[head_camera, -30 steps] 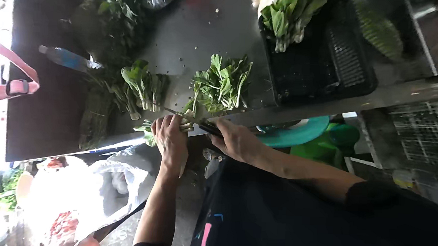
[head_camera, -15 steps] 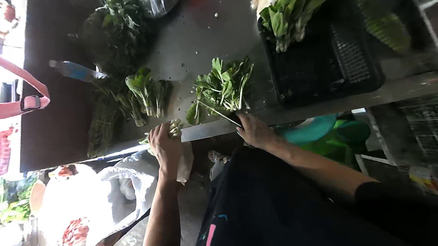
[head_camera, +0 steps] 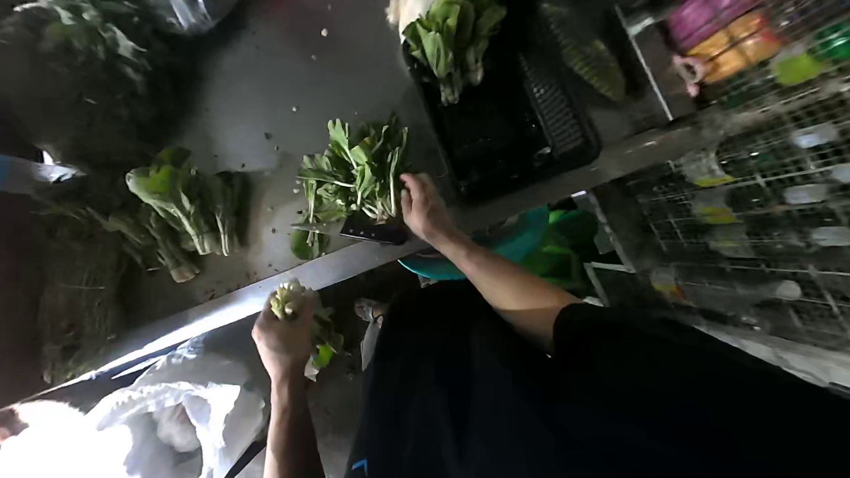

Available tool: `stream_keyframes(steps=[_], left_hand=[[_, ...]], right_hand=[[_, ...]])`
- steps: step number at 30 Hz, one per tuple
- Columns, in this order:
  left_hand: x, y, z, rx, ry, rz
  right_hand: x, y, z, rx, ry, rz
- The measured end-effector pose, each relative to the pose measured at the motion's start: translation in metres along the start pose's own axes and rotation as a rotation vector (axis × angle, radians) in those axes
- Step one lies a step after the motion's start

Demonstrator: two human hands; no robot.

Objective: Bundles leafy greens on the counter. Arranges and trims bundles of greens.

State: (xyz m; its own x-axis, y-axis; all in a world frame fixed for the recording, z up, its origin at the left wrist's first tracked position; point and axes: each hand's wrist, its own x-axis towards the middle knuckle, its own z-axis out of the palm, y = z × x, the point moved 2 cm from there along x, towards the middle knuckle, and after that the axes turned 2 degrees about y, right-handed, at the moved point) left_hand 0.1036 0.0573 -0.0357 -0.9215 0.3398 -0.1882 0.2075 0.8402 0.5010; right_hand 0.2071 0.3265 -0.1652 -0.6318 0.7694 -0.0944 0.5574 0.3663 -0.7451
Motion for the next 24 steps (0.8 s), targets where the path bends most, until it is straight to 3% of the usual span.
stream_keyframes(steps=[3, 6, 13, 17, 21, 24], left_hand=[[-0.014, -0.012, 0.013, 0.037, -0.041, 0.031], [-0.021, -0.014, 0.016, 0.031, -0.063, 0.006], [-0.02, -0.023, 0.016, -0.019, -0.068, 0.074], [-0.015, -0.017, 0.011, -0.029, -0.103, 0.091], [-0.009, -0.017, 0.001, -0.109, -0.11, 0.038], [-0.007, -0.026, -0.001, -0.175, -0.117, -0.019]], right_hand=[[0.027, 0.01, -0.014, -0.115, -0.075, 0.249], [0.029, 0.019, -0.017, -0.134, -0.14, 0.341], [0.017, 0.044, -0.003, -0.197, -0.08, 0.161], [0.018, 0.04, -0.009, -0.212, -0.207, 0.102], [-0.003, -0.007, -0.03, 0.039, -0.165, 0.005], [-0.025, -0.057, -0.035, 0.513, -0.177, -0.009]])
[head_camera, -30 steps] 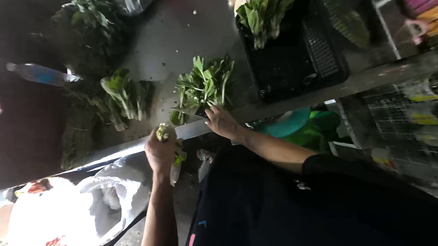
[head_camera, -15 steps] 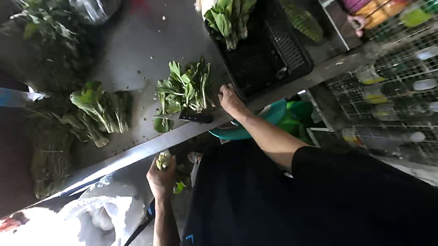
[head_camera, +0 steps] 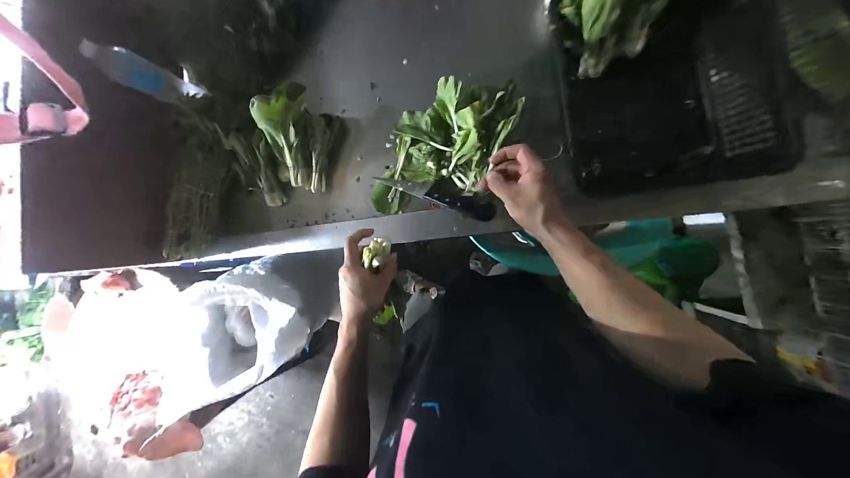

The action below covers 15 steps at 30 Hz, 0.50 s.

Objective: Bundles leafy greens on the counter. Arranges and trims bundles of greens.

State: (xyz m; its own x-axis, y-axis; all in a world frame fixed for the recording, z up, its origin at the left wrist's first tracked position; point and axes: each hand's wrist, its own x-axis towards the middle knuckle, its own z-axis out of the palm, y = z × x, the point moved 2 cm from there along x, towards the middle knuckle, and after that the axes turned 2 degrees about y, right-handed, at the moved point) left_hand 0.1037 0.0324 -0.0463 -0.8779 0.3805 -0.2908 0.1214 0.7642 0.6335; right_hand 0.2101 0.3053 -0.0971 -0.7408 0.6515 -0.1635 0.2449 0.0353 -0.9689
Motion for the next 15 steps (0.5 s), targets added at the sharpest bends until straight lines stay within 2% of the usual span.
stream_keyframes(steps=[1, 3, 5, 6, 7, 9, 11, 13, 15], left_hand=[[0.001, -0.001, -0.001, 0.001, 0.0, -0.013], [0.001, -0.001, -0.004, 0.003, -0.004, -0.027], [-0.002, -0.004, -0.005, -0.025, 0.006, -0.002], [-0.004, -0.006, -0.006, -0.047, 0.015, 0.001], [-0.006, -0.009, -0.008, -0.068, 0.025, -0.001], [-0.011, -0.016, -0.015, -0.095, 0.028, -0.047], [-0.017, -0.02, -0.025, -0.091, 0.017, -0.097], [-0.021, -0.025, -0.037, -0.035, -0.027, -0.128], [-0.029, -0.031, -0.045, 0.058, -0.099, -0.171]], right_hand=[[-0.007, -0.022, 0.01, 0.228, -0.092, 0.024], [-0.021, -0.068, 0.03, 0.652, -0.399, 0.076], [-0.031, -0.107, 0.047, 0.878, -0.743, 0.008], [-0.033, -0.122, 0.054, 0.856, -0.827, -0.089], [-0.032, -0.128, 0.062, 0.757, -0.834, -0.217], [-0.022, -0.117, 0.08, 0.471, -0.751, -0.368], [-0.007, -0.089, 0.102, 0.197, -0.734, -0.328], [-0.004, -0.073, 0.125, -0.031, -0.85, -0.301], [-0.015, -0.076, 0.152, -0.156, -1.023, -0.305]])
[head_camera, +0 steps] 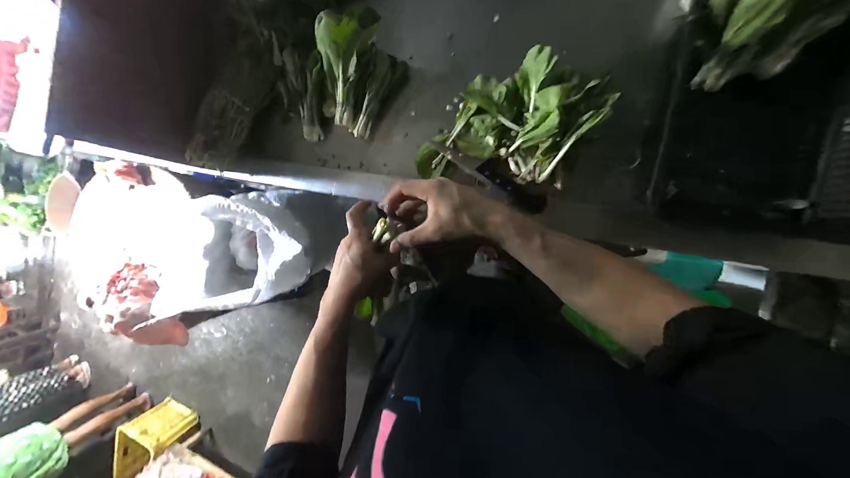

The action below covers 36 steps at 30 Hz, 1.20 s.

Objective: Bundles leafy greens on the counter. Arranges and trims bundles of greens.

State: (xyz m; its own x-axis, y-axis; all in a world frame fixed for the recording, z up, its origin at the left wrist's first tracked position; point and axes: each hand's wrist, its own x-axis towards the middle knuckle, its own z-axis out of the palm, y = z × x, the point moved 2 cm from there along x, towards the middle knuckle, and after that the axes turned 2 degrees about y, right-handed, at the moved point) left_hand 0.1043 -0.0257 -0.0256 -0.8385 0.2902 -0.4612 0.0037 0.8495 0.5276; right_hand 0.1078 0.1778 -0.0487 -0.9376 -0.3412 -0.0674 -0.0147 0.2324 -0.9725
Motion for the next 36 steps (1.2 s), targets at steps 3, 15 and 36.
stream_keyframes(steps=[3, 15, 36], left_hand=[[-0.011, -0.016, -0.004, 0.03, -0.055, 0.033], [0.07, -0.146, -0.087, -0.408, -0.197, -0.042], [0.102, -0.162, -0.141, 0.289, -0.36, 0.148]], right_hand=[[0.016, 0.003, 0.047, 0.004, -0.157, -0.003], [0.058, -0.051, 0.14, 0.404, -0.01, 0.139], [0.151, -0.07, 0.18, -0.132, 0.135, 0.293]])
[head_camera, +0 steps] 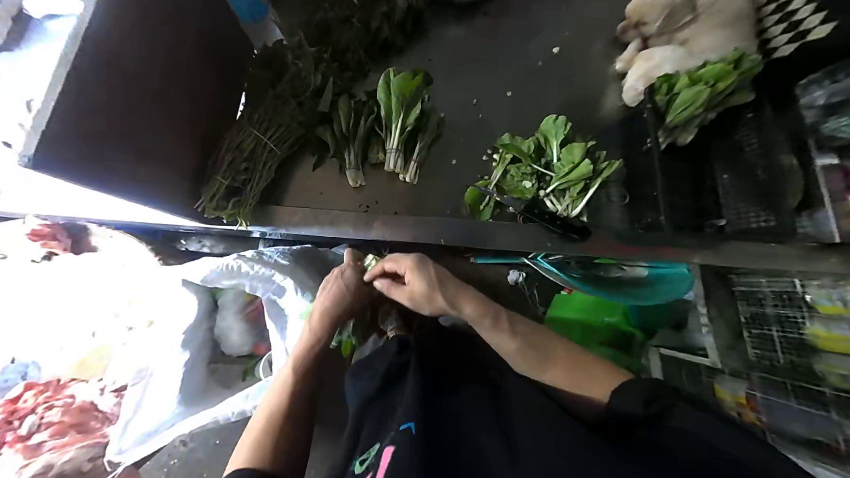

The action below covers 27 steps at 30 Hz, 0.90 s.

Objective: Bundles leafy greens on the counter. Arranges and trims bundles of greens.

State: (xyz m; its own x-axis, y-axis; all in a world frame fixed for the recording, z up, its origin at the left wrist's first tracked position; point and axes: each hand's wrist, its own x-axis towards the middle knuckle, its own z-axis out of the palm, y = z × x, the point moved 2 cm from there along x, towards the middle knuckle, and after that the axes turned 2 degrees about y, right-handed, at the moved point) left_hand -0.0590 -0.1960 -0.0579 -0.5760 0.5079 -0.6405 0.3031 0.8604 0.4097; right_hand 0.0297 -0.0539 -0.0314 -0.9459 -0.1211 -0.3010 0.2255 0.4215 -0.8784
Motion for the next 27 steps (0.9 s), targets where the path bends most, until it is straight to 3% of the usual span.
stream_keyframes(steps=[4, 8, 10, 15, 18, 20, 23, 27], left_hand=[[0.012, -0.014, 0.007, -0.158, -0.057, 0.042], [0.028, 0.008, -0.01, -0.319, -0.023, 0.23], [0.039, 0.035, -0.037, -0.259, 0.133, 0.313], [0.076, 0.08, -0.115, 0.025, 0.817, 0.436], [0.12, 0.104, -0.113, -0.059, 0.962, 0.428], [0.153, 0.1, -0.086, -0.001, 0.898, 0.332], [0.189, 0.086, -0.046, 0.191, 0.672, 0.082], [0.197, 0.095, -0.038, 0.14, 0.688, -0.027]], right_hand=[[-0.029, 0.009, 0.013, 0.0, -0.06, -0.123], [-0.054, 0.043, -0.014, 0.026, 0.026, 0.008], [-0.07, 0.062, -0.034, 0.034, 0.129, 0.116], [-0.116, 0.105, -0.076, 0.115, 0.317, 0.262], [-0.146, 0.135, -0.1, 0.089, 0.337, 0.315], [-0.165, 0.154, -0.118, 0.072, 0.299, 0.337], [-0.195, 0.175, -0.156, 0.097, 0.306, 0.338], [-0.233, 0.214, -0.246, 0.149, 0.609, 0.399]])
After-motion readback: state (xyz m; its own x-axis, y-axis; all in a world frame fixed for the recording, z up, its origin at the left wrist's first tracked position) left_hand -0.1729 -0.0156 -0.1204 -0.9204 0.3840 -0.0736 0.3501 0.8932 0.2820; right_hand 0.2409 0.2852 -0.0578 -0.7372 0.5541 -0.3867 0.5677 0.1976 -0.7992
